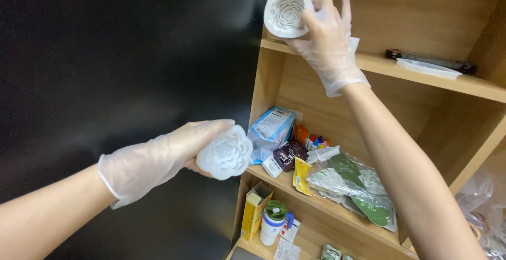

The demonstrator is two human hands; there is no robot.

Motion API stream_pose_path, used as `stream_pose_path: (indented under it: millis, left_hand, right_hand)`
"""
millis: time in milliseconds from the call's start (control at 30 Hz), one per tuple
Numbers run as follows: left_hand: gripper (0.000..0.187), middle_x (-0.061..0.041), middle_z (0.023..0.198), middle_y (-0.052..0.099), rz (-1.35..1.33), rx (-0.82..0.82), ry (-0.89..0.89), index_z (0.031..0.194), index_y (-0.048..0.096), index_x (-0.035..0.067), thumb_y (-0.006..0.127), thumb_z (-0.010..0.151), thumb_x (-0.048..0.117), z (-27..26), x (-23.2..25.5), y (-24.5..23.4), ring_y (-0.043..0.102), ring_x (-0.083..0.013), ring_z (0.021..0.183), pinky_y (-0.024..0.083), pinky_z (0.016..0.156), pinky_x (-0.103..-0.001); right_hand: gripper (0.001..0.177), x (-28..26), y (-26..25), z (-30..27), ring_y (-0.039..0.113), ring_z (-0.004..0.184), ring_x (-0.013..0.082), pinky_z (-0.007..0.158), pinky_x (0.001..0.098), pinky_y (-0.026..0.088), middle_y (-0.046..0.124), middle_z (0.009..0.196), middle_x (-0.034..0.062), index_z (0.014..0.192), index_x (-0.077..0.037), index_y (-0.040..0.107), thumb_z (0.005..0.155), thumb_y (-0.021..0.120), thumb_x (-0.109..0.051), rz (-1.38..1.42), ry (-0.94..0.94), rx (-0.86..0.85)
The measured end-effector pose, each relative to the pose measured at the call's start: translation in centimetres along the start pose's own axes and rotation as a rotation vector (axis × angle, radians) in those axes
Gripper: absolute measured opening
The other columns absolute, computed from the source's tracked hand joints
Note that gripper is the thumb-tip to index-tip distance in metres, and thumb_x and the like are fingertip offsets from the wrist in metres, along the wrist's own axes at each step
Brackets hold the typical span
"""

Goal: Placing decorative wax pieces into small plastic packaging bags in a workshop.

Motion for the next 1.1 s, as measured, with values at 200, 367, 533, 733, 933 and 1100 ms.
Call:
stream_pose_path:
  millis: [200,367,533,733,933,1100]
  left_hand:
    - [0.059,-0.01,0.121,0.076,0.065,0.0,-0.055,0.139,0.059,0.022,0.041,0.096,0.059,-0.6,-0.9,-0.2,0.078,-0.0198,0.104,0.065,0.081,-0.034]
    - [0.061,-0.011,0.123,0.075,0.062,-0.007,-0.04,0.14,0.057,0.022,0.043,0.095,0.06,-0.3,-1.4,-0.2,0.077,-0.0211,0.107,0.065,0.083,-0.035]
    - [0.061,-0.008,0.123,0.075,0.104,0.004,-0.043,0.139,0.059,0.024,0.043,0.094,0.062,-0.8,-0.9,-0.2,0.077,-0.0184,0.108,0.064,0.084,-0.034]
    - [0.063,-0.007,0.125,0.077,0.023,-0.047,-0.009,0.137,0.063,0.022,0.043,0.093,0.063,-0.5,-1.7,-0.1,0.077,-0.0183,0.106,0.063,0.08,-0.035]
    - [0.067,-0.003,0.13,0.073,0.126,0.007,-0.109,0.148,0.051,0.031,0.036,0.095,0.068,-0.4,-0.8,-0.1,0.075,-0.0151,0.109,0.063,0.087,-0.033]
    - [0.065,-0.005,0.127,0.075,0.127,-0.003,-0.115,0.148,0.05,0.03,0.036,0.096,0.067,-0.4,-0.9,0.2,0.077,-0.0166,0.107,0.064,0.086,-0.034]
  right_hand:
    - [0.035,-0.1,-0.2,-0.4,0.057,0.125,0.0379,0.103,0.0476,0.054,0.06,0.138,0.0174,0.098,-0.006,0.061,0.084,0.093,-0.011,0.077,-0.083,0.13]
    - [0.038,-0.1,0.0,-0.7,0.058,0.124,0.0377,0.104,0.0475,0.054,0.059,0.138,0.017,0.1,-0.005,0.06,0.08,0.093,-0.008,0.014,-0.111,0.139]
    - [0.041,0.4,0.4,-0.7,0.059,0.124,0.0374,0.1,0.0472,0.054,0.056,0.135,0.0164,0.101,-0.008,0.06,0.085,0.096,-0.017,0.097,0.017,0.12]
    - [0.042,1.4,1.2,-0.3,0.062,0.1,0.0387,0.101,0.0529,0.049,0.071,0.099,0.0155,0.106,-0.012,0.069,0.086,0.085,-0.045,-0.162,0.194,-0.126]
    - [0.059,1.6,1.6,-0.6,0.06,0.093,0.0403,0.082,0.0514,0.047,0.07,0.087,0.0171,0.124,-0.009,0.066,0.088,0.081,-0.053,-0.192,0.197,-0.068]
    - [0.049,-0.2,-5.8,1.7,0.059,0.097,0.0367,0.081,0.0465,0.047,0.065,0.104,0.0226,0.129,-0.007,0.062,0.098,0.078,-0.041,-0.367,-0.008,0.313]
Point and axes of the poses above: each hand's wrist, its own z-axis towards the middle knuckle, its own y-axis out of the palm, x = y × z, the point moved 4 cm from there along z, towards the middle knuckle
